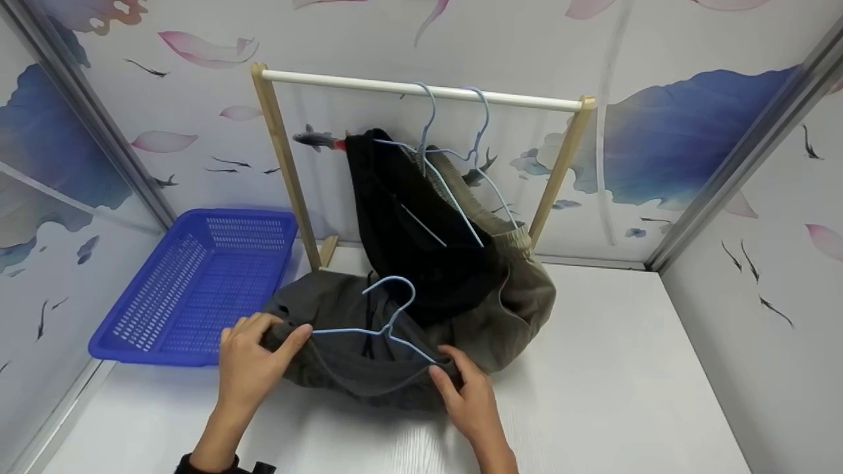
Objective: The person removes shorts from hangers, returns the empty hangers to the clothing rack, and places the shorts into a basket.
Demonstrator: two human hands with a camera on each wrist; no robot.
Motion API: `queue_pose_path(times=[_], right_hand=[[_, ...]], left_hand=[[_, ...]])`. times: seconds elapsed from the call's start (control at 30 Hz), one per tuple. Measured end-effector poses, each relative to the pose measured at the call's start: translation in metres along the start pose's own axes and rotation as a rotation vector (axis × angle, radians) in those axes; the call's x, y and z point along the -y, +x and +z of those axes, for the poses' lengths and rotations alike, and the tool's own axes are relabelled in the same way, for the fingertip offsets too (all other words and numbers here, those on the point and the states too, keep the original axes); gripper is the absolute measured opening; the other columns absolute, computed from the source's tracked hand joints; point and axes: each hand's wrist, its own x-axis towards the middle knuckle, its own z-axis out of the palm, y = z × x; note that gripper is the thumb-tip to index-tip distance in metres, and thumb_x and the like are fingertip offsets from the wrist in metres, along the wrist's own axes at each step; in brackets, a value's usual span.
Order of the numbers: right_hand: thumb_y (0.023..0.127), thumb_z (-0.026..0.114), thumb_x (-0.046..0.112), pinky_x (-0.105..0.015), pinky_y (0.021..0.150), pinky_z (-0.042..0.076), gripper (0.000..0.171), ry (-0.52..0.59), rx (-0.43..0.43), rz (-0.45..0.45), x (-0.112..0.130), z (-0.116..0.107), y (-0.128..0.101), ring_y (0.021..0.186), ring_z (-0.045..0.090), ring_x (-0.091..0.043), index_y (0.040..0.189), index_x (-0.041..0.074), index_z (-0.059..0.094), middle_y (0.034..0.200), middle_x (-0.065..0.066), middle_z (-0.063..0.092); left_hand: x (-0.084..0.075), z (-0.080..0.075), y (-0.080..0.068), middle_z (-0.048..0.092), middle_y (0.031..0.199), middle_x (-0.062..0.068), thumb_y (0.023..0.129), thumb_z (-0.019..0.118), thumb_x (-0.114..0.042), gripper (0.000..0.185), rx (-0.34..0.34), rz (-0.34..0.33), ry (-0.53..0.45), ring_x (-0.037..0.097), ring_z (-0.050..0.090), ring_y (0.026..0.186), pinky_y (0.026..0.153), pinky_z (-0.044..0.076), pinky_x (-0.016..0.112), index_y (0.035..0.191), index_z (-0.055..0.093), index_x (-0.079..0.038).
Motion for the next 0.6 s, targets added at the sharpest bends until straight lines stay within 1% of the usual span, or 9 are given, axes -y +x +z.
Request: queue_pose_path(times=[0.07,0.13,0.23,0.4,0.5,0.6], right_hand=[[0.096,0.069,0.000,-0.018,0.067,0.045,0.028,0.007,-0.027,0.003,0.000,0.002,0.000,0.075,0.055,-0.004,0.124,0.005,0.071,0.100,-0.004,0.072],[0.096,0.070,0.000,-0.017,0.066,0.045,0.026,0.017,-0.050,0.020,0.000,0.003,0.000,0.074,0.055,-0.004,0.121,0.005,0.072,0.096,-0.004,0.072],[0.096,0.070,0.001,-0.016,0.067,0.045,0.023,0.018,-0.071,0.057,0.000,0.005,0.000,0.074,0.056,-0.004,0.118,0.005,0.073,0.097,-0.005,0.073],[0.095,0.074,0.007,-0.016,0.072,0.046,0.017,0.010,-0.082,0.110,0.001,0.007,0.001,0.079,0.058,-0.006,0.112,0.006,0.074,0.101,-0.005,0.074],[0.092,0.078,0.010,-0.015,0.075,0.046,0.016,0.012,-0.086,0.131,0.003,0.008,0.002,0.081,0.060,-0.007,0.107,0.009,0.075,0.098,-0.002,0.074],[0.090,0.080,0.010,-0.015,0.077,0.045,0.014,0.007,-0.095,0.131,0.004,0.008,0.004,0.082,0.060,-0.006,0.103,0.011,0.075,0.095,0.000,0.073]], left_hand=[[0.001,0.001,-0.002,0.061,0.072,0.002,0.081,0.084,-0.044,0.039,-0.001,-0.018,-0.009,0.014,0.040,0.063,0.069,0.026,0.034,0.077,0.069,-0.008],[0.002,0.003,-0.005,0.062,0.074,0.002,0.081,0.084,-0.042,0.037,0.001,-0.035,-0.025,0.014,0.042,0.064,0.070,0.026,0.035,0.077,0.069,-0.008],[0.005,0.006,-0.007,0.064,0.076,0.002,0.082,0.083,-0.043,0.037,0.001,-0.055,-0.043,0.015,0.046,0.066,0.071,0.027,0.036,0.079,0.070,-0.009],[0.008,0.010,-0.009,0.065,0.076,0.002,0.082,0.084,-0.043,0.037,-0.012,-0.068,-0.078,0.018,0.050,0.068,0.071,0.028,0.036,0.079,0.069,-0.009],[0.010,0.013,-0.010,0.064,0.076,0.002,0.080,0.085,-0.039,0.035,-0.018,-0.072,-0.108,0.018,0.051,0.068,0.072,0.028,0.037,0.079,0.069,-0.009],[0.011,0.016,-0.010,0.065,0.077,0.000,0.081,0.086,-0.039,0.033,-0.018,-0.082,-0.136,0.018,0.052,0.070,0.074,0.028,0.038,0.080,0.070,-0.010]])
